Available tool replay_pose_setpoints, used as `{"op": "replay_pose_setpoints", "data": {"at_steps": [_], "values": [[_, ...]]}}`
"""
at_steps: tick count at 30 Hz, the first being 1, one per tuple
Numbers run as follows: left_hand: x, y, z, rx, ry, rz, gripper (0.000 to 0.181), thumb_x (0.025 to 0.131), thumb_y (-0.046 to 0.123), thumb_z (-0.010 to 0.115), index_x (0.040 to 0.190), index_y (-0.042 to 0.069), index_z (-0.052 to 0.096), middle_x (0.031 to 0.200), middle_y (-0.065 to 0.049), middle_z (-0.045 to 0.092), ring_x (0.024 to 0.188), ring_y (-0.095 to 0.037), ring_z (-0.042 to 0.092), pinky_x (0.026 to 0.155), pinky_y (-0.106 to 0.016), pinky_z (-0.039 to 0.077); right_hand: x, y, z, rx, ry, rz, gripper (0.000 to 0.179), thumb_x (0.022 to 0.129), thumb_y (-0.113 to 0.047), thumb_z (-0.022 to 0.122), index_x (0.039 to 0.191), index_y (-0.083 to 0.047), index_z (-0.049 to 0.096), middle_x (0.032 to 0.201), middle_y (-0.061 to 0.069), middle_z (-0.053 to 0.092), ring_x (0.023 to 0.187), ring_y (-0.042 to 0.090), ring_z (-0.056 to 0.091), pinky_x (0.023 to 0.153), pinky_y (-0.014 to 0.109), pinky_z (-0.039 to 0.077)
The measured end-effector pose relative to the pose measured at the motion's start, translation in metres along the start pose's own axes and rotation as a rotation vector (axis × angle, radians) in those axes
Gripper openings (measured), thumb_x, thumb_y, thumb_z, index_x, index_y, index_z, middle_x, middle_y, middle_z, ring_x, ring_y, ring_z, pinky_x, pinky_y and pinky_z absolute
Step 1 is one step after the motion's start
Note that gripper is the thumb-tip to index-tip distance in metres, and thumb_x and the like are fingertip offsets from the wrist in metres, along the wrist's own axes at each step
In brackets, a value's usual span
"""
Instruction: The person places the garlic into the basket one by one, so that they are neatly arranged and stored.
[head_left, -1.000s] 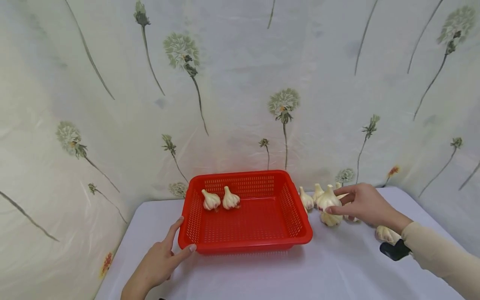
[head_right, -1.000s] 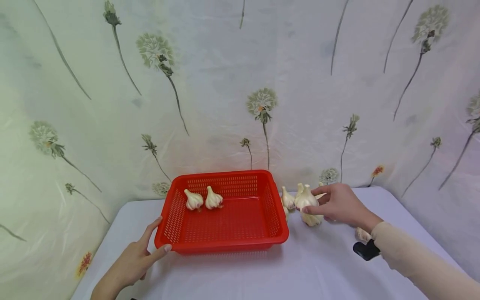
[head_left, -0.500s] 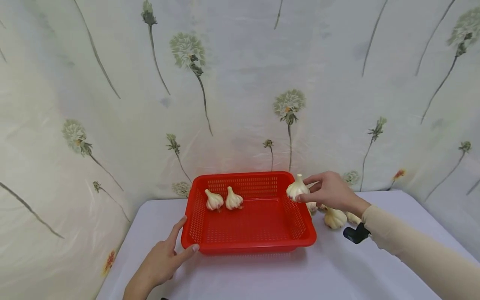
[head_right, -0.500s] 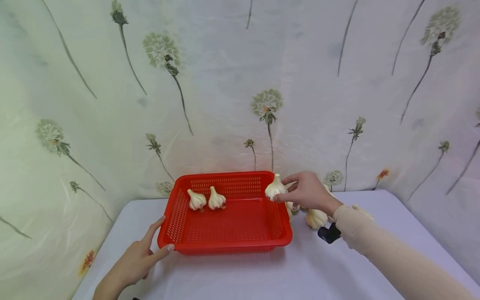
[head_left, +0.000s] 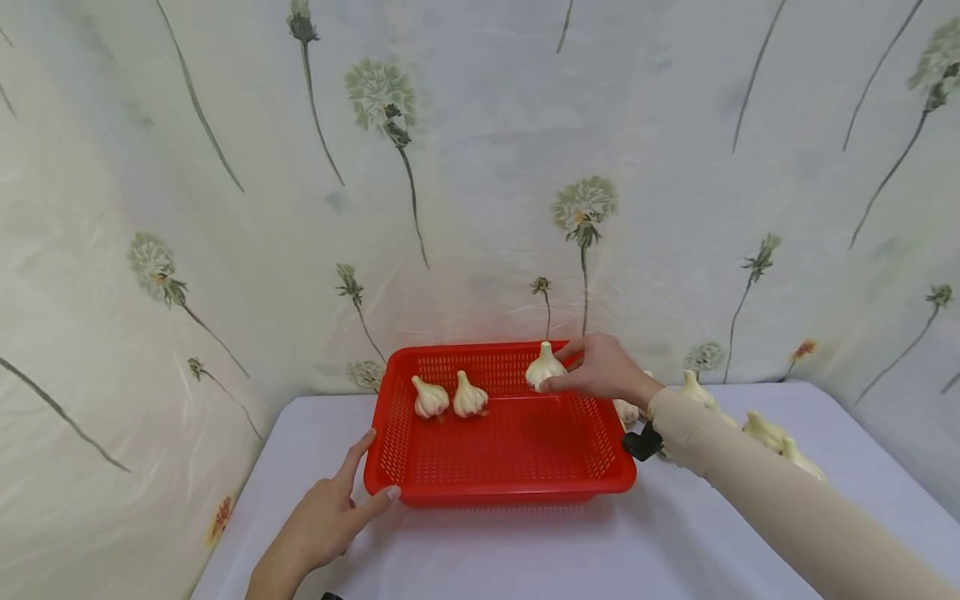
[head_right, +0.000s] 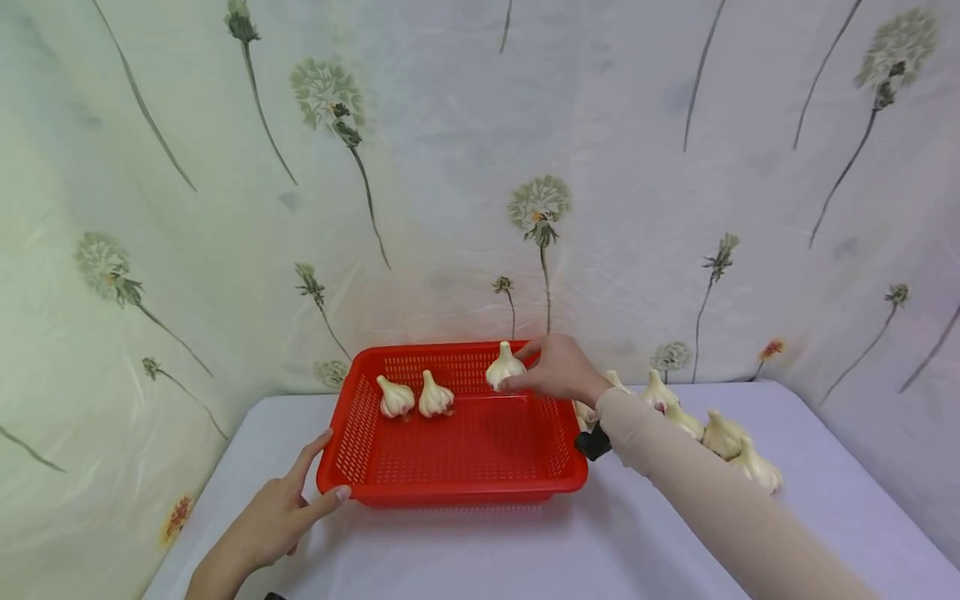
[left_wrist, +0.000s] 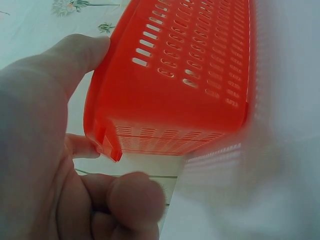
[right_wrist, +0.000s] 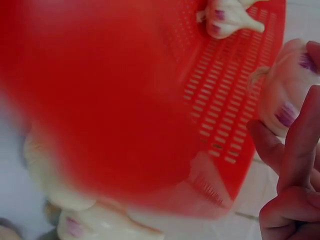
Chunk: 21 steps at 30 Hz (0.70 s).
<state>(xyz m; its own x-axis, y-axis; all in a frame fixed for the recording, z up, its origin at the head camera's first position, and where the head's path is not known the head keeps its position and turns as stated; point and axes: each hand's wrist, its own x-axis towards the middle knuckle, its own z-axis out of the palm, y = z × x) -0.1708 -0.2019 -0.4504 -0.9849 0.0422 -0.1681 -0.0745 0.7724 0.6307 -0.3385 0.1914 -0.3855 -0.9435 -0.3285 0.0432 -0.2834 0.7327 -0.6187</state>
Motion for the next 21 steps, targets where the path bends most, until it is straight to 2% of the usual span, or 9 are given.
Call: {"op": "replay_pose_setpoints", "data": {"at_steps": [6,9,13,17,21], "values": [[0.002,-0.001,-0.002,-0.017,-0.021,-0.019,0.085,0.084,0.069,0.06,0.154,0.039,0.022,0.057,-0.004,0.054,0.049,-0.019,0.053,0.048,-0.029,0.039,0.02,-0.008,0.012,0.006,-0.018,-0.013,0.06,0.07,-0.046,0.087,0.111,-0.004,0.073,0.107,0.008,0.066,0.072,0.019,0.062,0.061,0.031,0.054],[0.003,-0.002,-0.003,-0.012,-0.02,0.0,0.086,0.084,0.071,0.06,0.154,0.04,0.021,0.055,-0.003,0.053,0.047,-0.018,0.053,0.047,-0.029,0.038,0.029,-0.008,0.021,0.012,-0.025,-0.002,0.057,0.069,-0.044,0.089,0.108,-0.005,0.075,0.111,0.009,0.062,0.072,0.019,0.063,0.061,0.031,0.055],[0.003,-0.003,-0.003,-0.006,-0.015,0.011,0.085,0.084,0.071,0.059,0.154,0.041,0.021,0.055,-0.003,0.053,0.047,-0.018,0.052,0.047,-0.029,0.038,0.036,-0.007,0.031,0.003,-0.041,0.031,0.051,0.07,-0.041,0.089,0.104,-0.005,0.076,0.102,0.007,0.066,0.069,0.02,0.065,0.061,0.031,0.056],[0.003,-0.003,-0.003,-0.008,-0.014,-0.003,0.084,0.085,0.068,0.06,0.154,0.04,0.022,0.057,-0.004,0.053,0.049,-0.018,0.052,0.048,-0.029,0.038,0.042,-0.004,0.039,-0.005,-0.048,0.053,0.046,0.071,-0.041,0.089,0.099,-0.006,0.077,0.089,0.004,0.069,0.068,0.019,0.065,0.06,0.031,0.056],[0.003,-0.004,-0.002,-0.013,-0.023,-0.022,0.085,0.085,0.068,0.06,0.155,0.038,0.022,0.059,-0.004,0.054,0.05,-0.018,0.053,0.048,-0.029,0.039,0.044,-0.002,0.047,-0.049,-0.08,0.077,0.034,0.071,-0.043,0.088,0.086,-0.014,0.08,0.073,0.004,0.071,0.063,0.02,0.061,0.058,0.031,0.053]]}}
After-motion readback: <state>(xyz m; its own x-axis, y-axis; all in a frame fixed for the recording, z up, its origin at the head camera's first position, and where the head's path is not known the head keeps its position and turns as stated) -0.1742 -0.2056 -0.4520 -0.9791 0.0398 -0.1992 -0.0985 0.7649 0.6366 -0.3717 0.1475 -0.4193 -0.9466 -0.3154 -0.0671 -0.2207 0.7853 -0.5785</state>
